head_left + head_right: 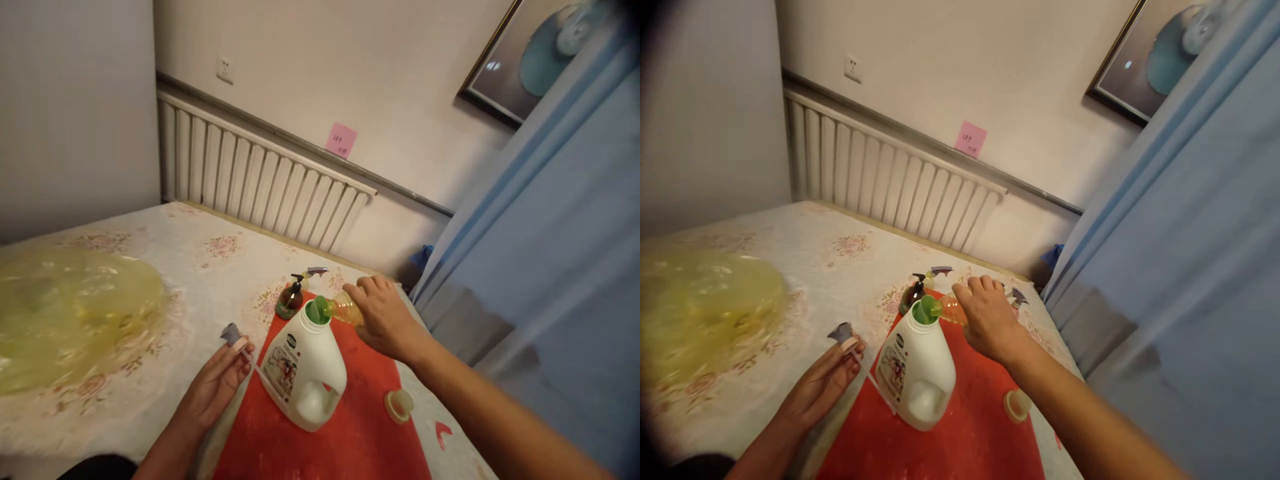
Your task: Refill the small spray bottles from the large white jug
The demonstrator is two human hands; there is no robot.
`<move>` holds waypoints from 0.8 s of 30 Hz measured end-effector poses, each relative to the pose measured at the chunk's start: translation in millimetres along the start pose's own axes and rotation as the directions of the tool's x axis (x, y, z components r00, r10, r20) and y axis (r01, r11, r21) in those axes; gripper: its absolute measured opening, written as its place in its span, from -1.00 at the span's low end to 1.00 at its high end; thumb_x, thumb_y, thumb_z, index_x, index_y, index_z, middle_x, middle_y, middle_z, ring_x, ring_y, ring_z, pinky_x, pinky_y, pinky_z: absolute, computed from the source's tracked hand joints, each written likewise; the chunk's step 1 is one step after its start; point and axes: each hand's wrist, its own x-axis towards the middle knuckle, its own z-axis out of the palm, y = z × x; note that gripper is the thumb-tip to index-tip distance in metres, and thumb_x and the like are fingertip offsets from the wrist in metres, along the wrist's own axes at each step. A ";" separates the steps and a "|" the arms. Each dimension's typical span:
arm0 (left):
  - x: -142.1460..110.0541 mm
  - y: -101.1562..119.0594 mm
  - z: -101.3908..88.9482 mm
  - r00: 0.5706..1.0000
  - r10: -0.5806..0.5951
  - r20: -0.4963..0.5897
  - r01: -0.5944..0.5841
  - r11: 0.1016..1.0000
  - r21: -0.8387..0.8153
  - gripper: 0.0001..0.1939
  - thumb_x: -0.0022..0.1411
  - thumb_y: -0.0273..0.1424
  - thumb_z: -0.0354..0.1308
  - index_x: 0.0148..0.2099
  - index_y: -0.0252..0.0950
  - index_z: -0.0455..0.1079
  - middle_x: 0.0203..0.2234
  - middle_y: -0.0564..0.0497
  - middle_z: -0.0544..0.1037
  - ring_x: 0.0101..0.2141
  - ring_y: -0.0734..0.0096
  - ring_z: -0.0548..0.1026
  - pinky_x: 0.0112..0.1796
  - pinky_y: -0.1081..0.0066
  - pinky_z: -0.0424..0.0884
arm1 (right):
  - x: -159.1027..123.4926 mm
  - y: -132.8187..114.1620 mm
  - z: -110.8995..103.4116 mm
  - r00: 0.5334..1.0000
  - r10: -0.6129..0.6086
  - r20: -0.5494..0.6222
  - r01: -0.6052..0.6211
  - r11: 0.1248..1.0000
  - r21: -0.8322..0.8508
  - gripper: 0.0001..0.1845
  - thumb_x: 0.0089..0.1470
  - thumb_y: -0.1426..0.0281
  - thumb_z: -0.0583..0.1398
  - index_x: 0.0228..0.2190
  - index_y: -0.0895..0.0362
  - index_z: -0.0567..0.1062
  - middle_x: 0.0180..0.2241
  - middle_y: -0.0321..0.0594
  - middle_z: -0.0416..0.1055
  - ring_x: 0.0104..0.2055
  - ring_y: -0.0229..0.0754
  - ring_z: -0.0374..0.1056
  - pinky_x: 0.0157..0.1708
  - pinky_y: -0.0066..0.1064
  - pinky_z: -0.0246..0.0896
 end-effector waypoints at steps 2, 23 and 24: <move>-12.8 6.0 15.7 1.000 0.011 -0.010 -0.011 1.000 0.028 -0.75 0.08 -0.50 0.32 -0.14 -0.32 0.48 -0.33 -0.03 0.60 -0.37 0.45 0.55 -0.36 0.54 0.50 | -11.8 2.4 12.0 0.998 0.063 -0.015 -0.059 0.985 0.160 -0.42 -0.10 0.47 0.22 0.03 0.11 0.32 -0.11 -0.07 0.32 -0.08 0.00 0.17 -0.12 -0.26 0.06; -62.7 9.9 213.6 0.920 0.353 0.171 -0.387 0.884 0.263 -0.79 0.10 -0.42 0.31 -0.17 -0.34 0.48 -0.35 0.01 0.56 -0.35 0.48 0.48 -0.37 0.56 0.43 | -139.9 -30.4 74.4 0.960 0.280 -0.003 -0.162 0.564 0.810 -0.37 -0.21 0.57 0.22 -0.02 0.04 0.31 -0.08 -0.19 0.35 0.00 -0.03 0.24 0.02 -0.20 0.16; -63.0 9.9 215.9 0.918 0.356 0.176 -0.392 0.880 0.267 -0.79 0.11 -0.42 0.31 -0.17 -0.34 0.47 -0.35 0.01 0.55 -0.35 0.50 0.48 -0.36 0.57 0.42 | -142.4 -29.2 76.3 0.958 0.288 0.007 -0.173 0.554 0.815 -0.37 -0.21 0.56 0.22 -0.02 0.05 0.32 -0.07 -0.18 0.35 0.01 -0.03 0.23 0.02 -0.21 0.16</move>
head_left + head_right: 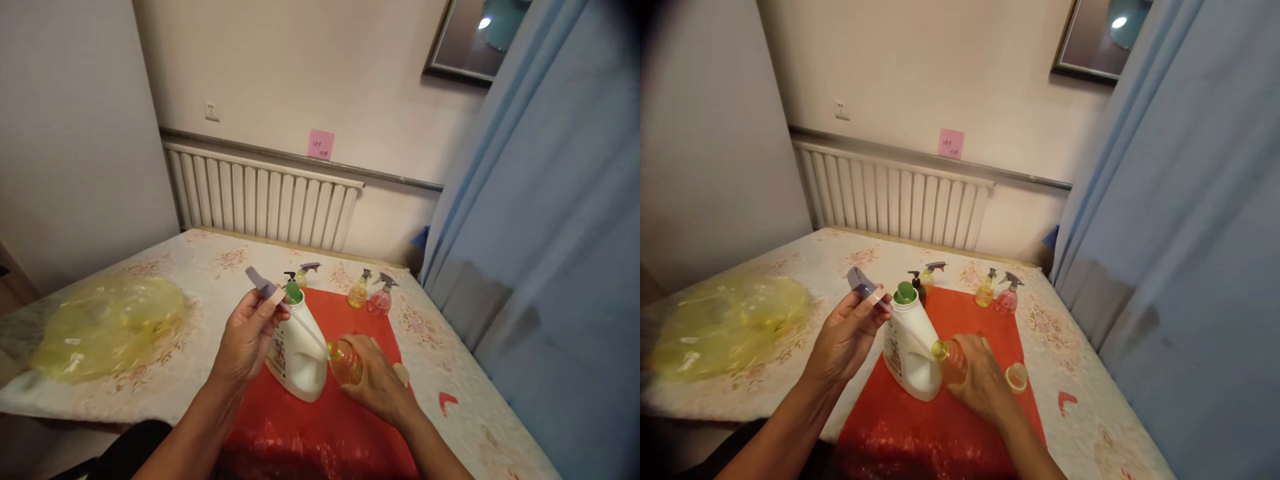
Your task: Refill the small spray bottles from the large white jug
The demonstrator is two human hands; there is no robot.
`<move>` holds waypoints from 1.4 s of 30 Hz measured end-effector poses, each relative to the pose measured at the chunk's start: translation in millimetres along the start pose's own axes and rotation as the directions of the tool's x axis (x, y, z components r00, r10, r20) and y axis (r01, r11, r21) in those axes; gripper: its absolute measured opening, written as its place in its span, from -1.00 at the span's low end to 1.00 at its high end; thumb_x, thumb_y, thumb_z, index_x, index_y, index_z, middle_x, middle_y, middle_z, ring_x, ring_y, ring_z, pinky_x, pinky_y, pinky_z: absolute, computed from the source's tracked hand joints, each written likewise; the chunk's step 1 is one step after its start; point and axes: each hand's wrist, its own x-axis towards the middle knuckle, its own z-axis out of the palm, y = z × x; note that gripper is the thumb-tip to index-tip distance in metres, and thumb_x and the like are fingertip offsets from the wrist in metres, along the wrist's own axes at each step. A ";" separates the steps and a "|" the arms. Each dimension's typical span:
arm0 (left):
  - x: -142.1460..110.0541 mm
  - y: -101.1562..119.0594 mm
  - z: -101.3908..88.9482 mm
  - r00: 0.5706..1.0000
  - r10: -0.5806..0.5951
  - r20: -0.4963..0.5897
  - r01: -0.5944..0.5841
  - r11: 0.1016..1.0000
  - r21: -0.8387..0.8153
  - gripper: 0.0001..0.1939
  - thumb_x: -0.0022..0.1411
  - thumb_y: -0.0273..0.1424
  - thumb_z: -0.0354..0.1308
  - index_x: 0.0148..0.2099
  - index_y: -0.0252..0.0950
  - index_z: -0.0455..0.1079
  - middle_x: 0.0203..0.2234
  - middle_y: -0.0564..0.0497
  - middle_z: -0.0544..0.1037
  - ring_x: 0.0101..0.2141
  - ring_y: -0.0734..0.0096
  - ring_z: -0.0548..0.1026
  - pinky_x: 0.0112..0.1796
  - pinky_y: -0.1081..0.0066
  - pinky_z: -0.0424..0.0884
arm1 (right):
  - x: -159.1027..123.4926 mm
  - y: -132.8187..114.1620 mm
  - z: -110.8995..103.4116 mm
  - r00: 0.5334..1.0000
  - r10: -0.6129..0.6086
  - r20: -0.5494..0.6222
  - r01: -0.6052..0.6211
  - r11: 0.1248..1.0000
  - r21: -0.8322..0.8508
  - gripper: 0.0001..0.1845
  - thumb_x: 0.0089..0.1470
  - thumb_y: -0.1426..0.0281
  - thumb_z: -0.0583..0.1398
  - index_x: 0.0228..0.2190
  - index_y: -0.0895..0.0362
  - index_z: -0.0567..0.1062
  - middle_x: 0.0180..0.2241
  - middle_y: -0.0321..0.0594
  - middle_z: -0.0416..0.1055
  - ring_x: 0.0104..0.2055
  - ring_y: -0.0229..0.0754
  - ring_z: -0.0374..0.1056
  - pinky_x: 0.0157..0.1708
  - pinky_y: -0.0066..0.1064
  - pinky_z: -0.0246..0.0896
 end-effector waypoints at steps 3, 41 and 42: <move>-0.2 1.5 6.1 1.000 0.014 0.010 -0.014 1.000 0.017 -0.79 0.12 -0.41 0.31 -0.17 -0.34 0.47 -0.35 0.03 0.54 -0.36 0.52 0.46 -0.36 0.58 0.42 | -6.0 5.9 -0.5 1.000 0.025 -0.011 -0.025 1.000 0.006 -0.34 -0.22 0.55 0.22 0.00 0.06 0.32 -0.04 -0.18 0.33 0.03 -0.02 0.21 0.03 -0.22 0.14; -40.4 -56.6 28.3 0.842 -0.391 0.371 0.152 0.833 0.532 -0.73 0.24 -0.25 0.15 -0.04 -0.24 0.38 -0.18 0.02 0.53 -0.14 0.26 0.45 -0.07 0.33 0.32 | -16.1 -11.0 5.2 0.996 0.090 -0.027 -0.077 0.941 0.329 -0.30 -0.29 0.49 0.31 0.00 0.08 0.37 -0.08 -0.17 0.42 -0.05 -0.01 0.32 -0.03 -0.18 0.22; -40.7 -58.8 29.7 0.851 -0.387 0.356 0.167 0.841 0.514 -0.72 0.22 -0.24 0.17 -0.06 -0.25 0.38 -0.20 0.02 0.53 -0.15 0.26 0.45 -0.08 0.33 0.33 | -16.3 -11.0 5.8 0.995 0.092 -0.042 -0.073 0.942 0.328 -0.31 -0.28 0.48 0.31 -0.01 0.08 0.37 -0.08 -0.17 0.42 -0.06 -0.02 0.32 -0.04 -0.19 0.22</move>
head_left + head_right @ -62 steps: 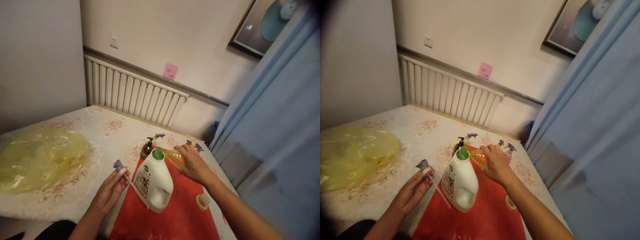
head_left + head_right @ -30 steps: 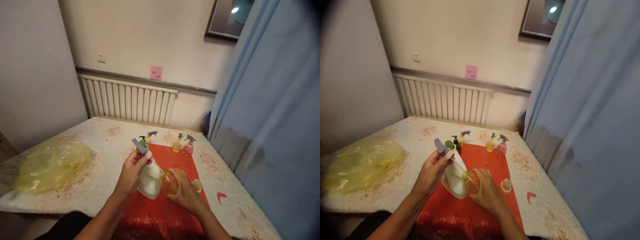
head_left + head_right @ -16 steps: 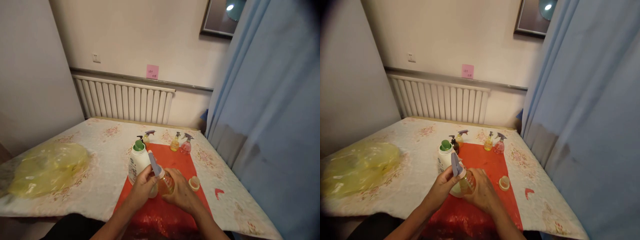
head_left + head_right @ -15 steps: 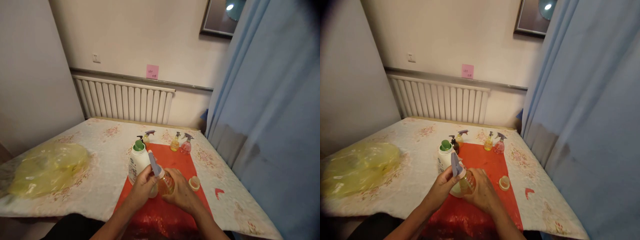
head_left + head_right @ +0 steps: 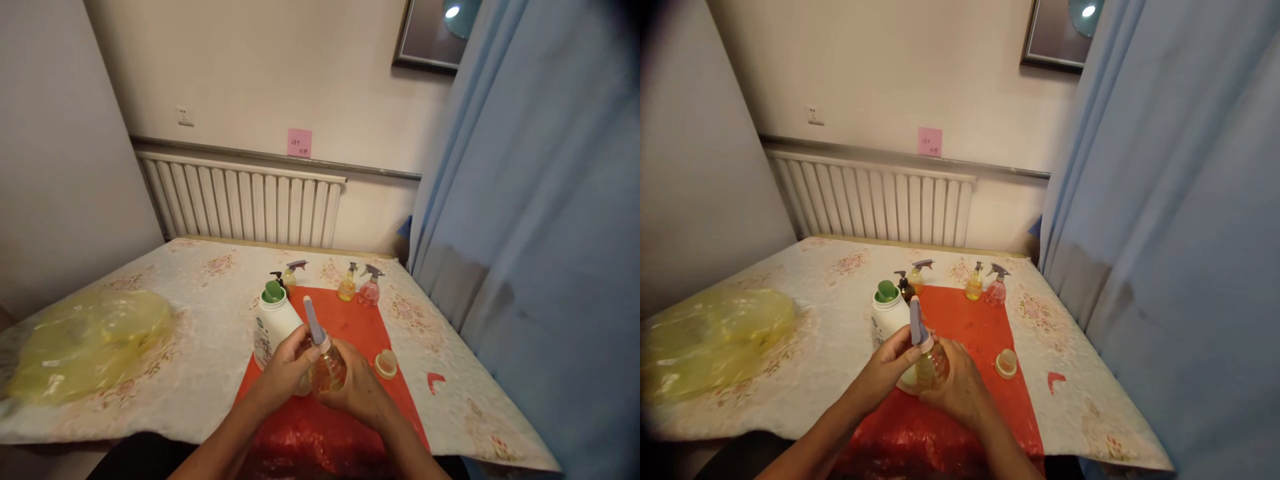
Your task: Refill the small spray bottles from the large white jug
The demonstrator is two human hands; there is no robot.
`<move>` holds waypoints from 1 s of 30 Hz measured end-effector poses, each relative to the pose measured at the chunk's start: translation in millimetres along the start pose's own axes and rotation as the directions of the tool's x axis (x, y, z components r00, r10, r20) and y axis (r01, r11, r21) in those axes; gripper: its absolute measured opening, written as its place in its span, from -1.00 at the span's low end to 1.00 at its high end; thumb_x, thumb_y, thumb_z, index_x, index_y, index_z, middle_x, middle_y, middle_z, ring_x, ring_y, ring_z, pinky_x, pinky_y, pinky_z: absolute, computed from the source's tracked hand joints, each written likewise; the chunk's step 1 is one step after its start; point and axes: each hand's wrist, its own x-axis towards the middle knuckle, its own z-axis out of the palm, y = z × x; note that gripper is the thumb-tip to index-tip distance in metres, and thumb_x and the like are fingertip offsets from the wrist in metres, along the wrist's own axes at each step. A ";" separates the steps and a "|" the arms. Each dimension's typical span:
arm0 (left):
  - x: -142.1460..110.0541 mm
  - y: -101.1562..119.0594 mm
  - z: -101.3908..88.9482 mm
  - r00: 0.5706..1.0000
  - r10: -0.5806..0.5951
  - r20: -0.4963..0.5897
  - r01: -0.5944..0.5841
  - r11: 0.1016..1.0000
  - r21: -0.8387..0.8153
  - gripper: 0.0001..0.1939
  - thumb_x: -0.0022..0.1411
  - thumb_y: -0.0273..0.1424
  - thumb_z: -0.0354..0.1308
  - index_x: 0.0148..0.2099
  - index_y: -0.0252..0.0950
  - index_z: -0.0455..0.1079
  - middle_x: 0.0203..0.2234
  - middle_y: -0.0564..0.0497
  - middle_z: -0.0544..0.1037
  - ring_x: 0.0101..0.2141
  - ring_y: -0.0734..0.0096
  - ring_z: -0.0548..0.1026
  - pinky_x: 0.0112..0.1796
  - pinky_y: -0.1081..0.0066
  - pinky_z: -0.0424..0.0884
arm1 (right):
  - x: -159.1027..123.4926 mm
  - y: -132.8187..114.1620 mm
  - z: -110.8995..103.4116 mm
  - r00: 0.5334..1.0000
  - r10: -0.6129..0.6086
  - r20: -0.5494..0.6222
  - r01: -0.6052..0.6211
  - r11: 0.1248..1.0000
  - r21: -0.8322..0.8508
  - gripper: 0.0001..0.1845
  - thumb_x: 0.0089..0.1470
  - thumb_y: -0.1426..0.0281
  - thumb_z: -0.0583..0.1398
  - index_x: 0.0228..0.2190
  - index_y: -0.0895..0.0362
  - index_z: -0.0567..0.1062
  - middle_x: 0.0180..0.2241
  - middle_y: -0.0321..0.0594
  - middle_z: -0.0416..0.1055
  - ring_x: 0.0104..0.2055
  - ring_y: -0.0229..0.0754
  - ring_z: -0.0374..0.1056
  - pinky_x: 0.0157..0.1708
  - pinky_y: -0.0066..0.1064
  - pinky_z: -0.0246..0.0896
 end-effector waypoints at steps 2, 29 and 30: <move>1.8 -3.3 3.4 0.999 0.000 -0.034 -0.002 0.999 -0.035 -0.71 0.20 -0.22 0.20 -0.09 -0.25 0.38 -0.23 0.02 0.53 -0.16 0.26 0.45 -0.09 0.33 0.34 | -0.8 0.1 0.6 1.000 -0.006 -0.017 0.006 1.000 -0.004 -0.35 -0.26 0.48 0.30 -0.03 0.08 0.38 -0.10 -0.18 0.42 -0.08 -0.03 0.33 -0.06 -0.20 0.23; 4.5 -2.0 12.8 0.998 -0.041 -0.049 0.030 0.977 -0.210 -0.65 0.15 -0.29 0.25 -0.02 -0.26 0.40 -0.16 -0.06 0.57 -0.16 0.24 0.49 -0.10 0.32 0.34 | -6.0 11.0 2.3 0.998 0.020 -0.064 -0.018 1.000 0.024 -0.20 -0.28 0.49 0.31 0.08 0.11 0.28 0.00 -0.11 0.37 0.05 0.02 0.30 0.06 -0.13 0.18; 4.5 -1.4 13.4 0.997 -0.041 -0.066 0.027 0.979 -0.202 -0.66 0.14 -0.29 0.25 -0.04 -0.26 0.41 -0.18 -0.05 0.56 -0.18 0.25 0.49 -0.11 0.34 0.34 | -6.2 11.5 3.0 0.997 0.017 -0.071 -0.016 1.000 0.014 -0.20 -0.29 0.50 0.30 0.07 0.12 0.28 -0.01 -0.11 0.38 0.04 0.02 0.30 0.05 -0.14 0.19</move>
